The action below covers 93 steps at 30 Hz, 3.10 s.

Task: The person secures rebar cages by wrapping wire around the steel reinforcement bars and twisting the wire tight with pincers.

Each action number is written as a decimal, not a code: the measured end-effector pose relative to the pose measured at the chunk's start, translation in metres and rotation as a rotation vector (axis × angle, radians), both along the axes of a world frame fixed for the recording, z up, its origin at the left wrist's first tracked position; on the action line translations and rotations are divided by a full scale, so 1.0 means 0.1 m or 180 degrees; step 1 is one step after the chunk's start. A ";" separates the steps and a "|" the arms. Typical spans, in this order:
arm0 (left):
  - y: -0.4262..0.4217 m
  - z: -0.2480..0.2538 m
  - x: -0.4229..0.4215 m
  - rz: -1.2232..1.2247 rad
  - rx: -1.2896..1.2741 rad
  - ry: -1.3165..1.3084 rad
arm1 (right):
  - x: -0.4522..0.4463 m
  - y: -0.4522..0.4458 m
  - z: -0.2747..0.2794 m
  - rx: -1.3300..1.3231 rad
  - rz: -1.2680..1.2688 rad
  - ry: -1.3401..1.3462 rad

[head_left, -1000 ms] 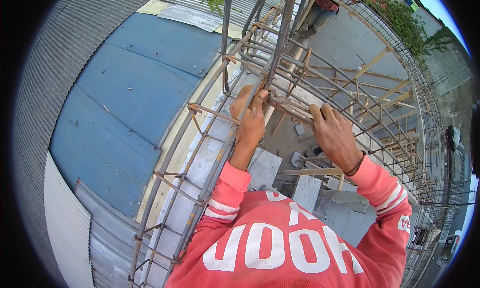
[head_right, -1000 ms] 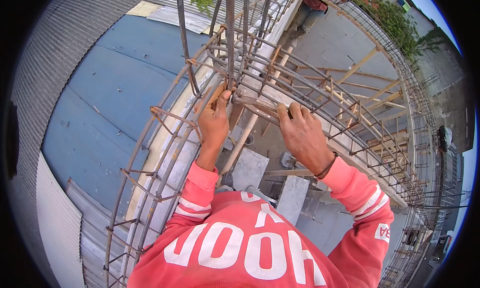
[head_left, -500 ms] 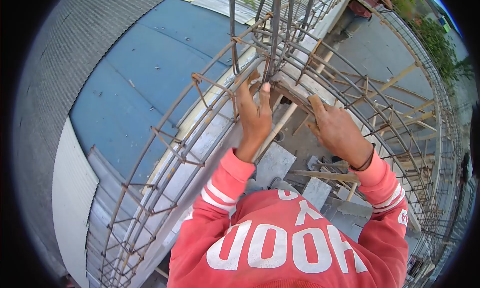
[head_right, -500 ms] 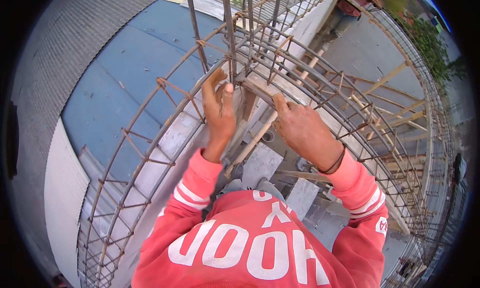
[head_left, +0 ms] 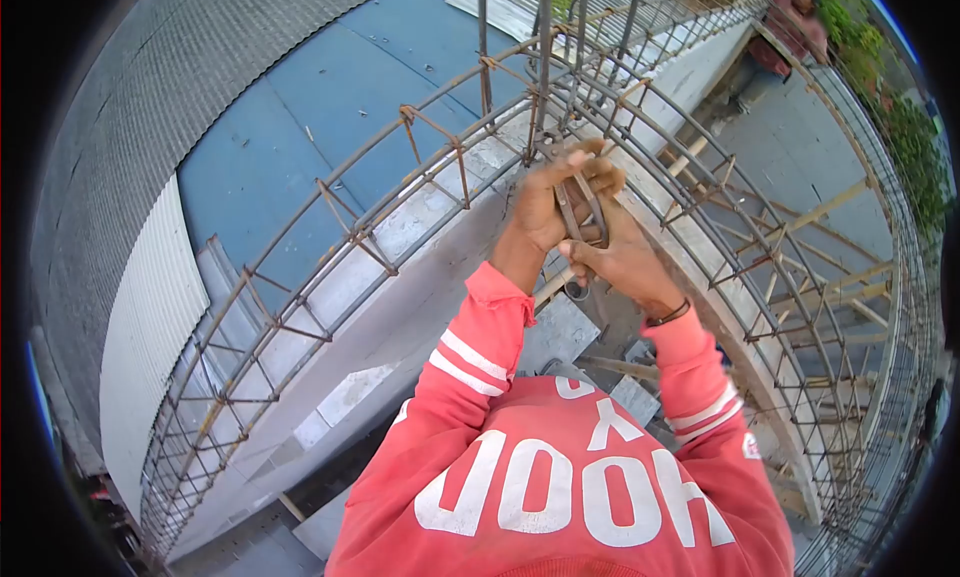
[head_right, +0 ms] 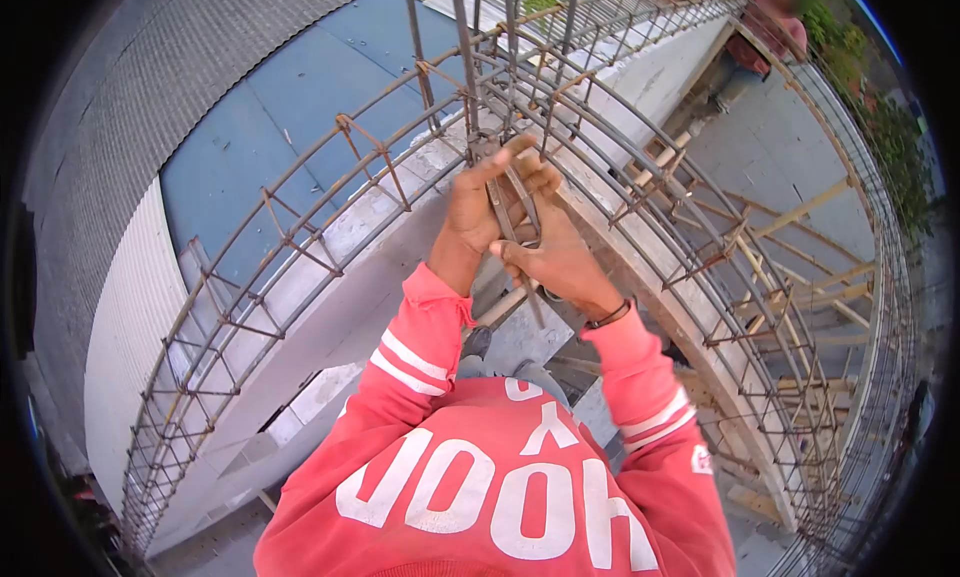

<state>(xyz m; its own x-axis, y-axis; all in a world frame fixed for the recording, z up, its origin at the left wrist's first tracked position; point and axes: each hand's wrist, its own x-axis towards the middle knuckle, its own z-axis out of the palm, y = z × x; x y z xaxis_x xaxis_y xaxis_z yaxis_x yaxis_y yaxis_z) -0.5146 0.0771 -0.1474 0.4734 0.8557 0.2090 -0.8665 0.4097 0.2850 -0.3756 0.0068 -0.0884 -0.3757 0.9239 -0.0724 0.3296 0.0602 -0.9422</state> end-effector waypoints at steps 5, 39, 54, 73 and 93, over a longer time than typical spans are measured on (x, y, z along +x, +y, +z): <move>-0.02 0.12 0.00 0.0418 -0.0294 0.1296 | 0.08 0.06 -0.25 -0.1471 0.0069 0.1707; 0.01 0.06 0.06 0.0286 -0.0516 0.0575 | 0.16 -0.14 -0.43 -0.1404 -0.0013 0.0739; 0.06 0.04 0.26 0.1005 -0.0598 0.1160 | -0.18 -0.21 0.11 0.1025 -0.1035 -0.2816; 0.15 -0.23 0.20 -0.0711 0.0479 -0.1385 | 0.02 0.04 0.16 -0.2433 -0.0431 0.0455; 0.12 0.09 0.14 -0.0137 -0.0592 -0.0228 | 0.27 -0.08 0.00 -0.2816 -0.0343 0.0546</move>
<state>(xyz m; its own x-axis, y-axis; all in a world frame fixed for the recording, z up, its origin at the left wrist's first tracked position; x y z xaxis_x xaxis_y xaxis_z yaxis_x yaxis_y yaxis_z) -0.5005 0.0895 -0.1382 0.5000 0.8620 0.0837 -0.8624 0.4867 0.1392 -0.3483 -0.0012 -0.0880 -0.3616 0.5883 -0.7233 0.1424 -0.7318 -0.6664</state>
